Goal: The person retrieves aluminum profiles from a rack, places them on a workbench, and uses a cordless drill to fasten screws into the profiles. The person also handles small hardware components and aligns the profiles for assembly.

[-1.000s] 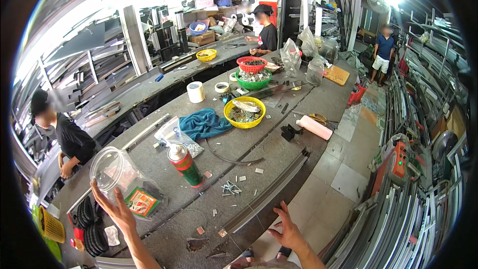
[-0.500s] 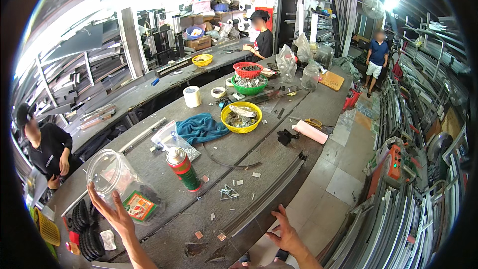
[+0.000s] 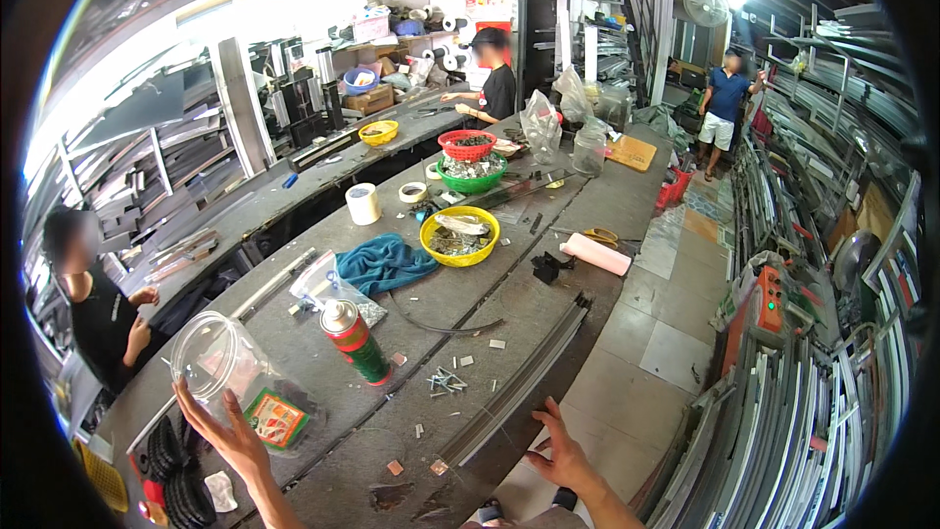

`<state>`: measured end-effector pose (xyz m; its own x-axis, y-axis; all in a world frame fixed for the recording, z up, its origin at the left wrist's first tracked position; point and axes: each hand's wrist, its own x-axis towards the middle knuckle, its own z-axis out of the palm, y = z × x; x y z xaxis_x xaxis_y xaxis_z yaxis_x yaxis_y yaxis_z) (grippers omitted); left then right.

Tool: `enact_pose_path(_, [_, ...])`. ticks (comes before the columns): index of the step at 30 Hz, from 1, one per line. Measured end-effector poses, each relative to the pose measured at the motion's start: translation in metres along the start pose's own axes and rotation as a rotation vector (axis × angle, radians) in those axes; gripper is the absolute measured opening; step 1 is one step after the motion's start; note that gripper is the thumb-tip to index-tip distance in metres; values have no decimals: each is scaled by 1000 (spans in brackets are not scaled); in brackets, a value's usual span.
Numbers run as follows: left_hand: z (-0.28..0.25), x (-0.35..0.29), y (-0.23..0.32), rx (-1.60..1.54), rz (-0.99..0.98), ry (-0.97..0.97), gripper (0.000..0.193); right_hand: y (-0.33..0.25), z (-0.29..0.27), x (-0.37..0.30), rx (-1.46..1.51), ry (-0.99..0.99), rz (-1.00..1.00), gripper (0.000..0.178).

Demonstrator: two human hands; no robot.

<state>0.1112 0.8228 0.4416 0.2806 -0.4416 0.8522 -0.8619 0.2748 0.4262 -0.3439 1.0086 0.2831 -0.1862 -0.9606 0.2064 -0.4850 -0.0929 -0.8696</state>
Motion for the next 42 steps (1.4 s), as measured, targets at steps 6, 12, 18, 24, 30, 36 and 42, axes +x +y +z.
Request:
enact_pose_path(6, [-1,-2,3,-4,-8,3,68,3,4,0,16,15,-6,87])
enact_pose_path(12, [-3,-1,9,-9,-22,-10,68,9,6,0,-11,19,-29,89])
enact_pose_path(18, [-5,-1,12,2,-39,-32,69,13,7,-1,-28,24,-40,91])
enact_pose_path(24, [-5,0,14,-8,-41,-28,70,11,5,0,-24,18,-54,91])
enact_pose_path(30, [-4,0,12,-24,-52,-29,71,-6,-9,1,-36,-6,28,78])
enact_pose_path(36, [-2,0,9,-28,-54,-18,72,-112,-81,22,89,22,2,59])
enact_pose_path(42, [-2,0,9,-30,-18,-14,70,-290,-138,4,1,-138,-765,41])
